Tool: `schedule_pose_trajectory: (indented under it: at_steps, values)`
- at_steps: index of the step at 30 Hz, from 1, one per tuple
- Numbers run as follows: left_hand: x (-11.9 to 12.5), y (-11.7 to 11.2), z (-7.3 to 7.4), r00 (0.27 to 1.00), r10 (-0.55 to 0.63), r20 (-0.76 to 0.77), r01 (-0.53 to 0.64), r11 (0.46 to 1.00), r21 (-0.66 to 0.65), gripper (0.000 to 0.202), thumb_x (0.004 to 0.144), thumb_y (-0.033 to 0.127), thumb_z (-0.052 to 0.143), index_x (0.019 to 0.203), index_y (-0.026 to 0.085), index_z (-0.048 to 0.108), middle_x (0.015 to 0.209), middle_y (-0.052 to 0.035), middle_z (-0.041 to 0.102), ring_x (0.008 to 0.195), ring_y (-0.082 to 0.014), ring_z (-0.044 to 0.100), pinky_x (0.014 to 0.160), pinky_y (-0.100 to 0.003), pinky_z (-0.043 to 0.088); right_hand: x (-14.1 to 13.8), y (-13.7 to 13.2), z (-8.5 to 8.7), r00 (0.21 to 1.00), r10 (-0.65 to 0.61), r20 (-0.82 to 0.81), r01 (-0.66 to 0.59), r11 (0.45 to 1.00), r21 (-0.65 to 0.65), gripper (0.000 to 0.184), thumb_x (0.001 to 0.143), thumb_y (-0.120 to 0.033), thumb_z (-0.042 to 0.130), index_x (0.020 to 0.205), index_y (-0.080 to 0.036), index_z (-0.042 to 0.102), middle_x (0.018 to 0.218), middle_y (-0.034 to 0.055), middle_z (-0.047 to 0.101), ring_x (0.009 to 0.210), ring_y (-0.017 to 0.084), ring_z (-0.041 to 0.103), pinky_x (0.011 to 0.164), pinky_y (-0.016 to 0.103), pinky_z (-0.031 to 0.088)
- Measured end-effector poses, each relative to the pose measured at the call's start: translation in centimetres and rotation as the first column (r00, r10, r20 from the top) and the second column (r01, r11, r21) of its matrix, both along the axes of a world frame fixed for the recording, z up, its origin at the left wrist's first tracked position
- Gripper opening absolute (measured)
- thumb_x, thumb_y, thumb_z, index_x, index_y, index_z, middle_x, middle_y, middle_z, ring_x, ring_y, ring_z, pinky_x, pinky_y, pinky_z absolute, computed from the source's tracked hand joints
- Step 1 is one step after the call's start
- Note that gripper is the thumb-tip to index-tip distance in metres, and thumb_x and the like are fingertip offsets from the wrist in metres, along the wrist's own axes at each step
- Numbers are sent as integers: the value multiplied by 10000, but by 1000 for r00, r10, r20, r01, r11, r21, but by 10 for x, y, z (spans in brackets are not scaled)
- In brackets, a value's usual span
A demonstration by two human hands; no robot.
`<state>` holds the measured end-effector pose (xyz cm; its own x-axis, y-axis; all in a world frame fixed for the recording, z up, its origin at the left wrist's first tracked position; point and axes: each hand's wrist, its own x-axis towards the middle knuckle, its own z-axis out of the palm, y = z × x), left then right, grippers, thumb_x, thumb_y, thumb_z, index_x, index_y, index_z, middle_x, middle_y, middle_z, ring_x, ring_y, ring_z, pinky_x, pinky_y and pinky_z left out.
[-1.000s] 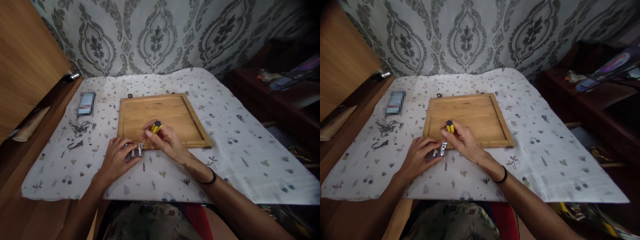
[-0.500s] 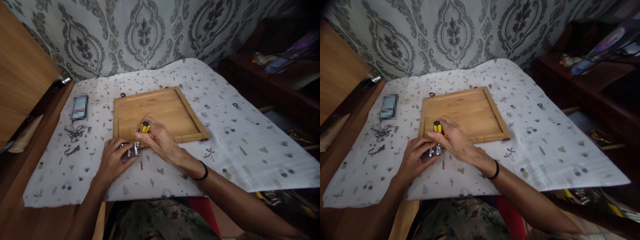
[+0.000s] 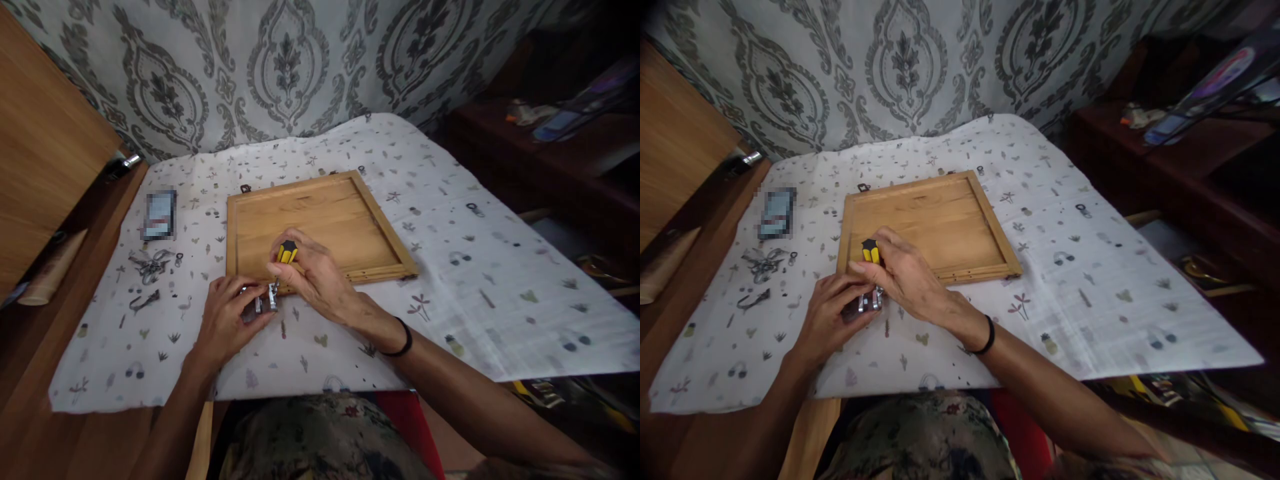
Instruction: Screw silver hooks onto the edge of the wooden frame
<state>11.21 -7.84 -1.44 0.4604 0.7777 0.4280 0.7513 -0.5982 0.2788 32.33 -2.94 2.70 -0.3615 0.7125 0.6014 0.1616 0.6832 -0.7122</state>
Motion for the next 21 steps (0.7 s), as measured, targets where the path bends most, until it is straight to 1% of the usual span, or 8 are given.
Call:
schedule_pose_trajectory:
  at_steps: [5, 9, 12, 14, 16, 18, 20, 21]
  values:
    - [0, -1, -1, 1000, 20, 2, -19, 1000, -21, 239, 917, 331, 725, 1142, 255, 695, 1127, -62, 717, 1044, -281, 652, 903, -480, 479, 0, -1, 1, 999, 21, 35, -20, 999, -33, 332, 1063, -454, 477, 849, -203, 512, 883, 36, 547, 803, 171, 550, 740, 323, 474]
    - [0, -1, -1, 1000, 20, -16, -20, 1000, -14, 234, 921, 334, 726, 1134, 242, 695, 1134, -69, 720, 1040, -286, 655, 892, -480, 484, -3, -1, 3, 998, 36, 49, -34, 999, -36, 336, 1061, -458, 469, 845, -203, 506, 889, 38, 530, 801, 170, 545, 746, 323, 483]
    - [0, -1, 0, 1000, 20, -13, -20, 1000, -1, 247, 920, 351, 731, 1142, 246, 702, 1128, -70, 720, 1043, -290, 655, 894, -478, 484, -5, -1, 8, 996, 79, 46, -77, 996, -37, 347, 1054, -454, 479, 802, -216, 484, 851, 27, 515, 800, 178, 542, 759, 334, 483]
    - [0, -1, -1, 1000, 20, -8, -20, 1000, 3, 262, 919, 354, 734, 1158, 251, 704, 1135, -72, 719, 1050, -294, 654, 899, -478, 484, -6, -2, 13, 994, 109, 33, -106, 992, -73, 325, 1044, -439, 506, 805, -220, 501, 829, 24, 536, 805, 185, 551, 775, 345, 480]
    - [0, -1, 0, 1000, 19, -10, -19, 1000, 0, 268, 921, 351, 733, 1167, 251, 705, 1149, -75, 718, 1062, -297, 652, 906, -481, 484, -8, -3, 20, 985, 169, -18, -170, 972, -161, 222, 1025, -390, 558, 895, -210, 555, 869, 26, 596, 831, 181, 581, 798, 342, 485]
    - [0, -1, 0, 1000, 17, -7, -17, 1000, -8, 264, 922, 344, 729, 1165, 244, 707, 1164, -80, 718, 1078, -300, 650, 919, -486, 482, -12, -2, 27, 966, 219, -135, -247, 939, -239, 137, 999, -329, 605, 1019, -195, 588, 953, 29, 643, 887, 161, 613, 836, 317, 493]
    - [0, 0, 0, 1000, 15, -1, -15, 1000, -18, 247, 921, 340, 729, 1146, 238, 709, 1169, -82, 723, 1091, -301, 651, 927, -488, 479, -19, 1, 33, 929, 245, -277, -321, 907, -272, 169, 985, -339, 630, 1046, -183, 611, 994, 26, 660, 931, 140, 627, 867, 286, 501]
    - [0, 0, 1, 1000, 15, 1, -15, 1000, -27, 236, 921, 339, 729, 1133, 238, 710, 1170, -79, 726, 1093, -299, 653, 926, -487, 478, -23, 3, 35, 904, 268, -333, -370, 881, -295, 210, 983, -388, 634, 1016, -181, 626, 979, 23, 670, 921, 132, 635, 860, 273, 511]
